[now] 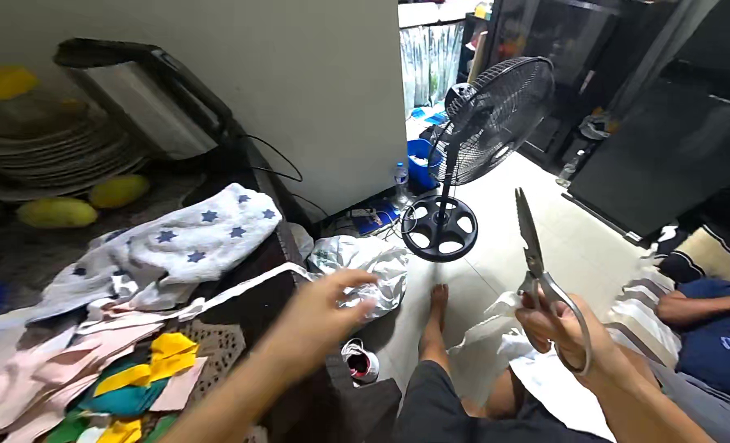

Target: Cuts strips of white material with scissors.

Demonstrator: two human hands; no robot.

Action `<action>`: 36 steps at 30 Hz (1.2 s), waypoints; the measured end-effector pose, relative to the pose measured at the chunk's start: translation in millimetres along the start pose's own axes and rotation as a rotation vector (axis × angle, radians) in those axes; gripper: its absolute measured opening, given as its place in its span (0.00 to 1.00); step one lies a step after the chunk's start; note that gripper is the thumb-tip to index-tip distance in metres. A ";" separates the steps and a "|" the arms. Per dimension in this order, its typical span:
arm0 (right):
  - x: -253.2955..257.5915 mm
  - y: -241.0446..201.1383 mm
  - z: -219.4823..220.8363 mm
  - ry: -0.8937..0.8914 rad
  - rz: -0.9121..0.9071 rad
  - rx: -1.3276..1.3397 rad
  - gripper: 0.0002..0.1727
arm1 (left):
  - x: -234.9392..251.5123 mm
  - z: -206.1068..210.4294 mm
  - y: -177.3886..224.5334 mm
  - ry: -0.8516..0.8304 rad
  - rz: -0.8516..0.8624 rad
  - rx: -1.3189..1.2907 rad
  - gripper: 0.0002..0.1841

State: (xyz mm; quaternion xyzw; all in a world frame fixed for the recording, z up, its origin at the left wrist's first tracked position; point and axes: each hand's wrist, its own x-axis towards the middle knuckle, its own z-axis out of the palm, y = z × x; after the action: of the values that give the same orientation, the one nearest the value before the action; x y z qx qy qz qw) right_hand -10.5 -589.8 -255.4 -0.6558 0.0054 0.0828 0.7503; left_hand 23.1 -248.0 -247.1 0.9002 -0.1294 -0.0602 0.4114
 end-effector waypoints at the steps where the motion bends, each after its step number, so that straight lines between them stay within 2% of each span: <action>1: -1.2 -0.9 0.6 0.001 -0.004 -0.001 0.05 | -1.5 30.4 20.4 -0.073 0.089 -0.065 0.17; 3: -4.7 -3.6 1.5 0.015 -0.009 -0.028 0.06 | -0.2 76.6 52.6 -0.147 0.200 -0.133 0.20; 5: -10.3 -5.9 1.1 0.020 -0.043 -0.031 0.06 | 7.1 103.6 76.4 -0.235 0.196 -0.149 0.25; 7: -16.4 -10.7 0.1 0.041 -0.083 -0.025 0.07 | 15.2 125.0 89.7 -0.329 0.156 -0.183 0.23; 9: -20.6 -19.3 -4.1 0.088 -0.143 -0.033 0.07 | 23.2 153.7 84.6 -0.329 0.153 -0.241 0.11; 10: -22.3 -25.1 -8.8 0.121 -0.176 -0.048 0.07 | 26.4 168.3 78.0 -0.340 0.141 -0.291 0.10; 15: -26.8 -53.7 -56.9 0.301 -0.329 -0.201 0.05 | 22.7 216.4 52.8 -0.464 0.033 -0.576 0.09; 19: -30.2 -76.7 -108.0 0.450 -0.403 -0.292 0.05 | 11.1 232.9 33.5 -0.584 0.002 -0.632 0.11; 27: -40.6 -101.4 -198.5 0.802 -0.347 -0.230 0.08 | 3.7 241.9 -16.2 -0.657 -0.124 -0.462 0.09; 31: -25.5 -90.1 -282.1 0.758 -0.451 -0.300 0.05 | 2.5 245.2 -35.3 -0.705 -0.153 -0.255 0.10; 36: -0.8 -109.8 -305.3 0.864 -0.510 -0.400 0.07 | 6.1 256.6 -46.0 -0.838 -0.176 0.133 0.13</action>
State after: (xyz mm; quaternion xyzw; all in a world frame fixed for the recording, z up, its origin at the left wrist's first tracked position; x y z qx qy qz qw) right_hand 33.7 -904.5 -190.0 -0.7408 0.1385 -0.3799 0.5364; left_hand -17.7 -406.9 -449.8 0.8303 -0.2115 -0.4467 0.2576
